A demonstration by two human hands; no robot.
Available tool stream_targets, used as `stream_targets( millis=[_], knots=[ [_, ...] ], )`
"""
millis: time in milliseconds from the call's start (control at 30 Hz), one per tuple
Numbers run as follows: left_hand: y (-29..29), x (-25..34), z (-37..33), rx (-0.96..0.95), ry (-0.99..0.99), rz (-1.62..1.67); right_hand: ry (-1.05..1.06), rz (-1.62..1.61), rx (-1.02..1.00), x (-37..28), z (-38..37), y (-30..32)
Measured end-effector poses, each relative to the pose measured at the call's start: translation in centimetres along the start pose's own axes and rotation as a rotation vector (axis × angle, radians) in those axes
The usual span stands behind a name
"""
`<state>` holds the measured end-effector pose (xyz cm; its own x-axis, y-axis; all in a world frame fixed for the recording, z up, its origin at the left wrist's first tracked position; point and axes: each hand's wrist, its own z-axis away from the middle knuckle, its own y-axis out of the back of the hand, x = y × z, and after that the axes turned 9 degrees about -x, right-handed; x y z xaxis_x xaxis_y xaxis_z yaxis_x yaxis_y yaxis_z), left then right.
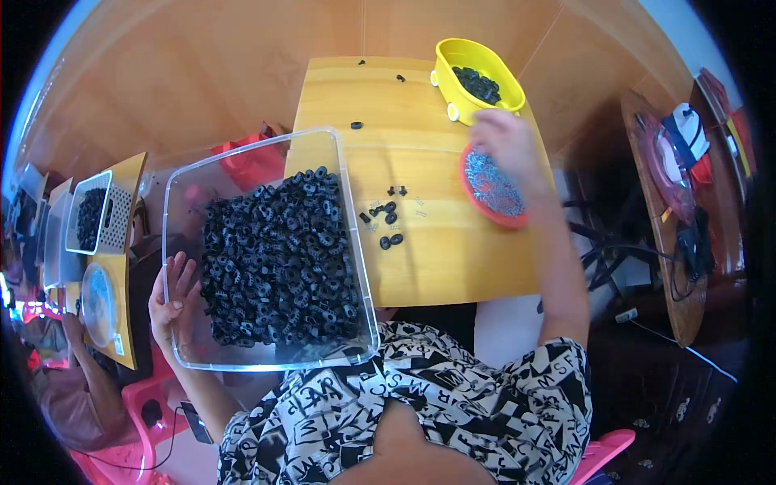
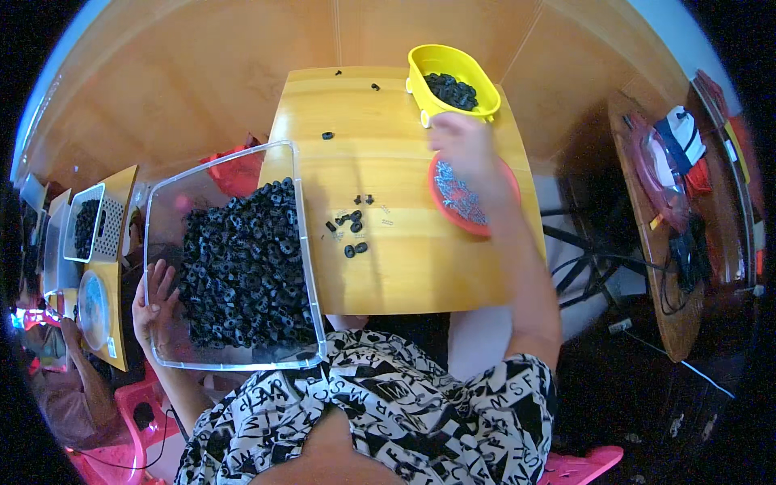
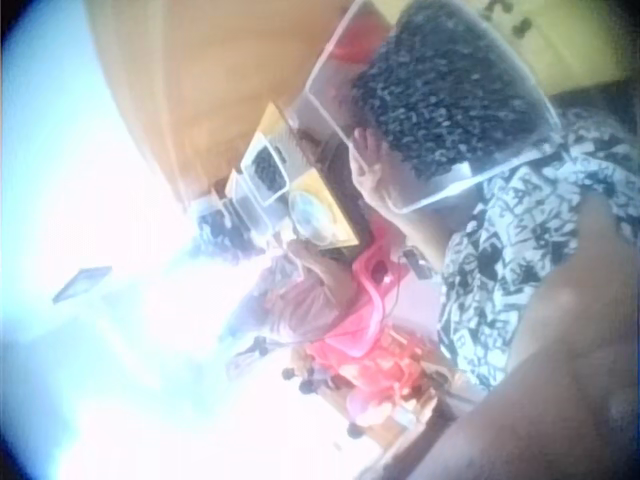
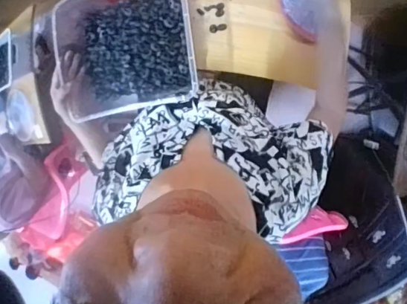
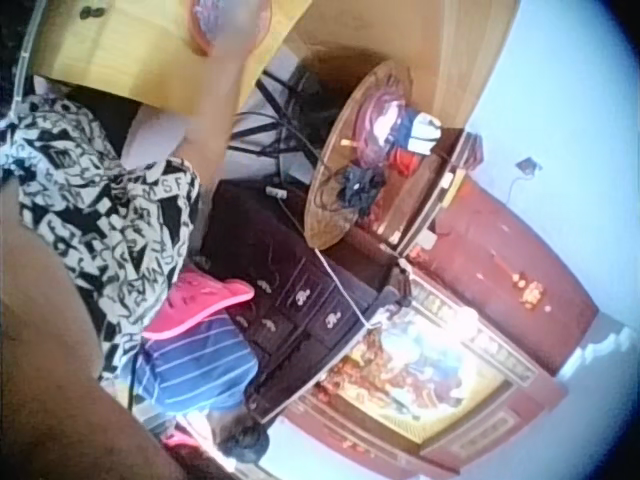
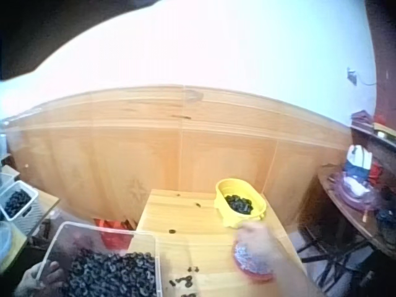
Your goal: Assembling small black plastic components by hand.
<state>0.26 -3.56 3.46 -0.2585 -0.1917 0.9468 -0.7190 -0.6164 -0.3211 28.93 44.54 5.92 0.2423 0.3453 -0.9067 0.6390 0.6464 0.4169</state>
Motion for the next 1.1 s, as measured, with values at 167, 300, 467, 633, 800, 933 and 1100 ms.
stream_targets(
  millis=[167, 300, 467, 633, 800, 933, 1100],
  knots=[
    [-0.6, 0.3, -0.1, 0.034, -0.033, 0.054, 0.246, 0.504, -0.186, 5.3, -8.9, -12.5],
    [0.3, 0.0, -0.1, 0.040, -0.012, 0.077, 0.252, 0.721, -0.207, 7.3, -12.6, -17.8],
    [-0.1, 0.2, -0.5, 0.038, -0.049, 0.056, 0.224, 0.709, -0.253, 8.7, -16.1, -18.1],
    [-1.0, 1.0, -2.0, 0.063, -0.030, 0.058, 0.281, 0.629, 0.053, 12.3, -20.6, -15.2],
    [-1.6, 2.2, -5.5, 0.049, 0.017, 0.113, 0.143, 0.722, -0.035, 14.6, -24.5, -12.6],
    [-1.6, 2.4, -10.4, -0.021, 0.040, 0.179, 0.147, 0.735, -0.029, 16.0, -25.0, -12.1],
    [-1.5, 0.5, -16.9, -0.213, 0.001, 0.190, 0.346, 0.497, 0.382, 15.4, -24.4, -12.9]
  ],
)
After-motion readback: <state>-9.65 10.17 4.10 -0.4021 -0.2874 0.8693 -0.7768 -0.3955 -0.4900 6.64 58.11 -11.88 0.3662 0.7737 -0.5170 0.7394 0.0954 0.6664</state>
